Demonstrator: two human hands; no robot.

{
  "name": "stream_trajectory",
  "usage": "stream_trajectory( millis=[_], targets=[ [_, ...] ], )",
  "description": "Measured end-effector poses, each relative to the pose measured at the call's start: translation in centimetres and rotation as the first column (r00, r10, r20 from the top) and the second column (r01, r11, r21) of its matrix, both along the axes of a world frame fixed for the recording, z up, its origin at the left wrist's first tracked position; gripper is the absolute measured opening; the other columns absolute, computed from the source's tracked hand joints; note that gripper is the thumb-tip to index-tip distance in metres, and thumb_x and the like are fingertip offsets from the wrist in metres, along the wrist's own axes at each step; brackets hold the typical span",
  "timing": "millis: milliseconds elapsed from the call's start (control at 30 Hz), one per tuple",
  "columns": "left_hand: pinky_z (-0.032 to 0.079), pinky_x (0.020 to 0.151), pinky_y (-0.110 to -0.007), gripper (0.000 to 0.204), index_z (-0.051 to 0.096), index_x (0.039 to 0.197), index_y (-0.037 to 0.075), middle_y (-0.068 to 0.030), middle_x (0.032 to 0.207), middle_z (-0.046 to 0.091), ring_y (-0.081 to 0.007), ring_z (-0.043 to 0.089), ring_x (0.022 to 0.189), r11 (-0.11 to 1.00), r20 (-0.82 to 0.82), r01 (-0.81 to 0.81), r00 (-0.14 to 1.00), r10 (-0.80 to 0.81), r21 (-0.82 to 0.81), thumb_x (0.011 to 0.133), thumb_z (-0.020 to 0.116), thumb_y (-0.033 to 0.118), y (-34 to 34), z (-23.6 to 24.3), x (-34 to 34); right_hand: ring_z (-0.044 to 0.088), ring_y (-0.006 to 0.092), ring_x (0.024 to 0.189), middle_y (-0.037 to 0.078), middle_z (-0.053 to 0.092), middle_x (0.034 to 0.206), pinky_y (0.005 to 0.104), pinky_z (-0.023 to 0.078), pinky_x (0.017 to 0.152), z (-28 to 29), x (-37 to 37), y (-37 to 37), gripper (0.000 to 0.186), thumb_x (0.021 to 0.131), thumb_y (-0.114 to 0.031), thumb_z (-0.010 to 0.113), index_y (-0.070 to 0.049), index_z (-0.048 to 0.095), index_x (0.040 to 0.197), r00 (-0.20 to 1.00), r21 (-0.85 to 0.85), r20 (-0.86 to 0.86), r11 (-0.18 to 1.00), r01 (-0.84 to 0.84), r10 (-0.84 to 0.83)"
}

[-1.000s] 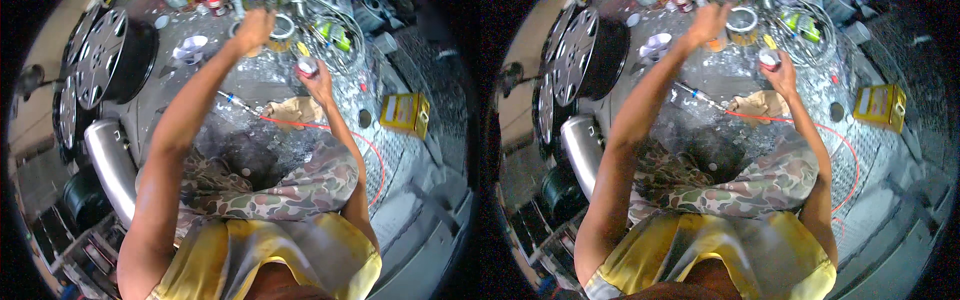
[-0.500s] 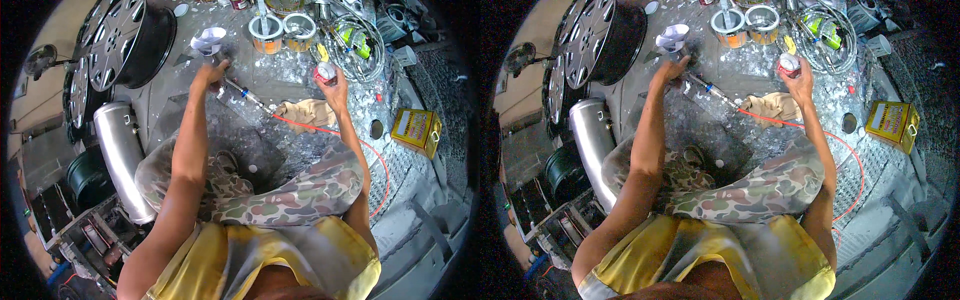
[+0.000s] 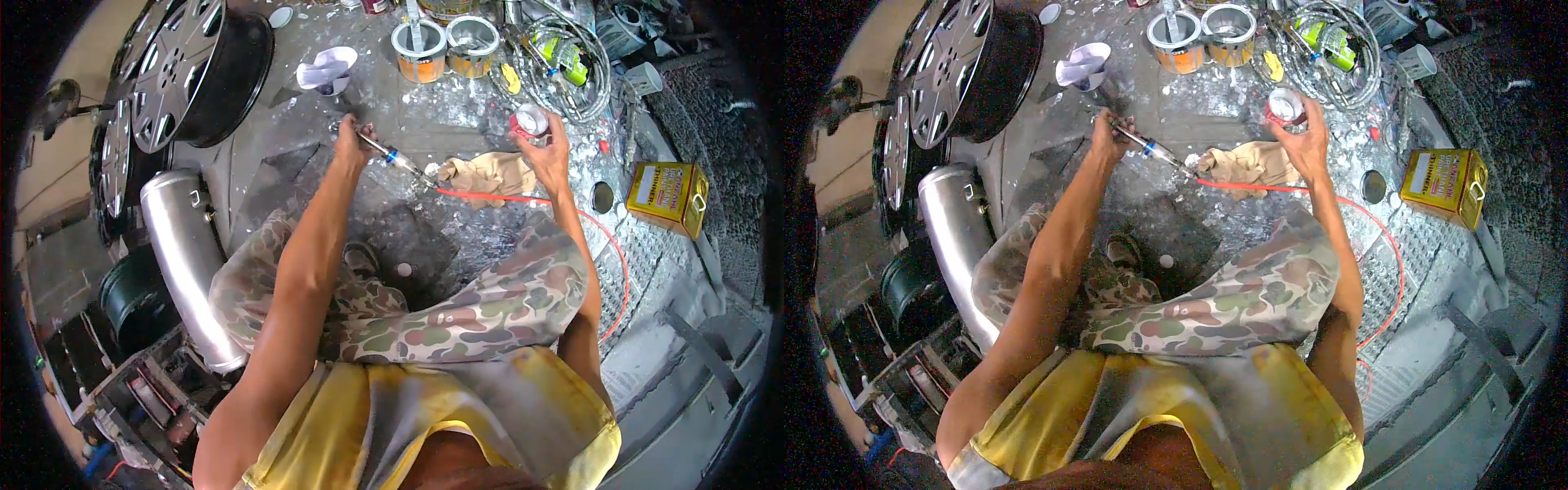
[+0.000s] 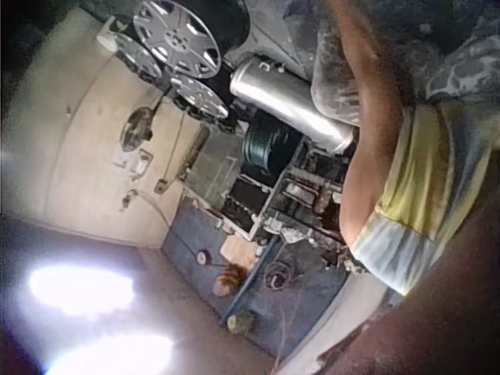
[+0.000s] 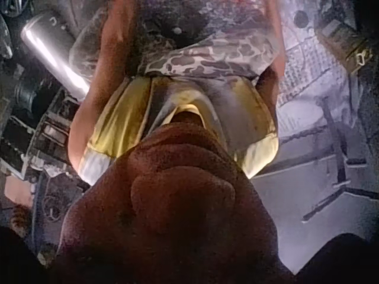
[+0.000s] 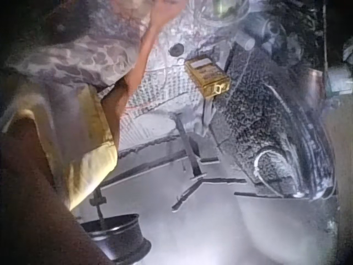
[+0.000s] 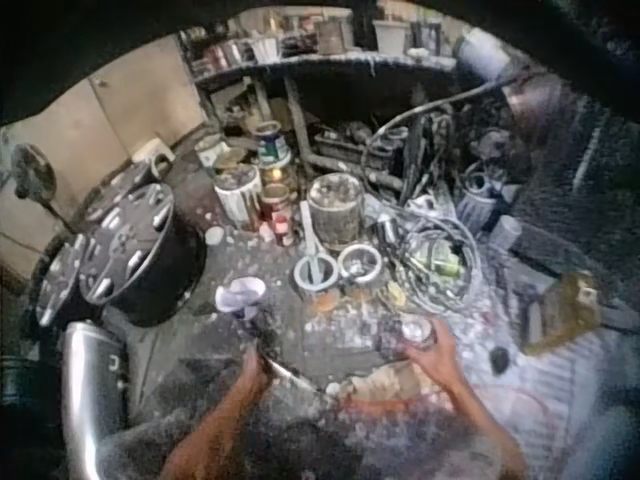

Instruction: The person uses a spray gun to apply paint to a car wheel rim, luego pauses to mix paint components in a small cup, and continues spraying the rim.

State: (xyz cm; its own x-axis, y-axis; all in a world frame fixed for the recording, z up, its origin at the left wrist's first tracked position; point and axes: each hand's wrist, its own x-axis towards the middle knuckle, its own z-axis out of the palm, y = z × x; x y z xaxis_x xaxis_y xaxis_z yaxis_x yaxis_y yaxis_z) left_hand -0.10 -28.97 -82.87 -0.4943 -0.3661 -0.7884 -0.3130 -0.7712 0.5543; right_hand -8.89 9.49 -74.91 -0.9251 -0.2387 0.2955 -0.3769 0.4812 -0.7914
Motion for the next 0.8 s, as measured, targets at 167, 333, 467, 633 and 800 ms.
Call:
stream_trajectory(
  millis=[167, 333, 467, 633, 800],
  targets=[
    [0.057, 0.073, -0.044, 0.027, 0.056, 0.100, 0.011, -0.0053, 0.078, 0.057, -0.0218, 0.062, 0.074, 0.995, -0.034, 0.056, 0.998, -0.059, -0.082, 0.091, 0.060, 0.037, 5.7, 1.1, 4.8, 0.063, 0.0264, 0.103, 0.012, 0.063, 0.114, 0.0358, 0.050, 0.090, 7.1, 1.7, -1.1, 0.063, 0.072, -0.021, 0.088, -0.003, 0.060, 0.125, 0.998, 0.057, -0.025, 0.997, -0.054, 0.056],
    [0.055, 0.070, -0.040, 0.031, 0.058, 0.102, 0.006, -0.0087, 0.083, 0.061, -0.0226, 0.063, 0.074, 0.977, -0.003, 0.192, 0.981, -0.194, -0.094, 0.091, 0.063, 0.035, 14.3, 2.0, 8.2, 0.062, 0.0269, 0.103, 0.011, 0.064, 0.114, 0.0367, 0.050, 0.091, 11.6, 2.4, 0.0, 0.057, 0.071, -0.018, 0.086, -0.005, 0.062, 0.121, 0.993, 0.040, -0.059, 0.994, -0.104, 0.106],
    [0.054, 0.066, -0.040, 0.035, 0.061, 0.107, 0.006, -0.0080, 0.085, 0.063, -0.0241, 0.064, 0.075, 0.961, -0.046, 0.264, 0.962, -0.268, -0.082, 0.093, 0.065, 0.038, 17.8, 0.0, 8.2, 0.058, 0.0272, 0.101, 0.008, 0.064, 0.113, 0.0369, 0.049, 0.089, 14.5, 3.6, 0.7, 0.055, 0.067, -0.012, 0.082, -0.006, 0.064, 0.118, 0.960, 0.160, -0.212, 0.976, -0.148, 0.181],
    [0.052, 0.063, -0.036, 0.036, 0.067, 0.090, 0.001, -0.0093, 0.080, 0.069, -0.0188, 0.063, 0.067, 0.947, -0.110, 0.301, 0.943, -0.313, -0.112, 0.090, 0.071, 0.037, 21.0, 3.2, 6.5, 0.057, 0.0289, 0.098, 0.009, 0.064, 0.110, 0.0389, 0.047, 0.091, 16.1, 4.9, 2.7, 0.056, 0.065, -0.011, 0.080, -0.007, 0.064, 0.118, 0.961, 0.265, -0.208, 0.956, -0.125, 0.183],
    [0.052, 0.065, -0.036, 0.037, 0.066, 0.100, 0.002, -0.0077, 0.079, 0.067, -0.0196, 0.064, 0.069, 0.864, -0.074, 0.422, 0.886, -0.457, -0.274, 0.088, 0.071, 0.037, 23.5, 1.6, 5.8, 0.056, 0.0313, 0.102, 0.008, 0.064, 0.111, 0.0407, 0.046, 0.093, 17.0, 4.3, 3.3, 0.056, 0.065, -0.011, 0.081, -0.010, 0.064, 0.119, 0.945, 0.370, -0.245, 0.922, -0.115, 0.216]
  ],
)
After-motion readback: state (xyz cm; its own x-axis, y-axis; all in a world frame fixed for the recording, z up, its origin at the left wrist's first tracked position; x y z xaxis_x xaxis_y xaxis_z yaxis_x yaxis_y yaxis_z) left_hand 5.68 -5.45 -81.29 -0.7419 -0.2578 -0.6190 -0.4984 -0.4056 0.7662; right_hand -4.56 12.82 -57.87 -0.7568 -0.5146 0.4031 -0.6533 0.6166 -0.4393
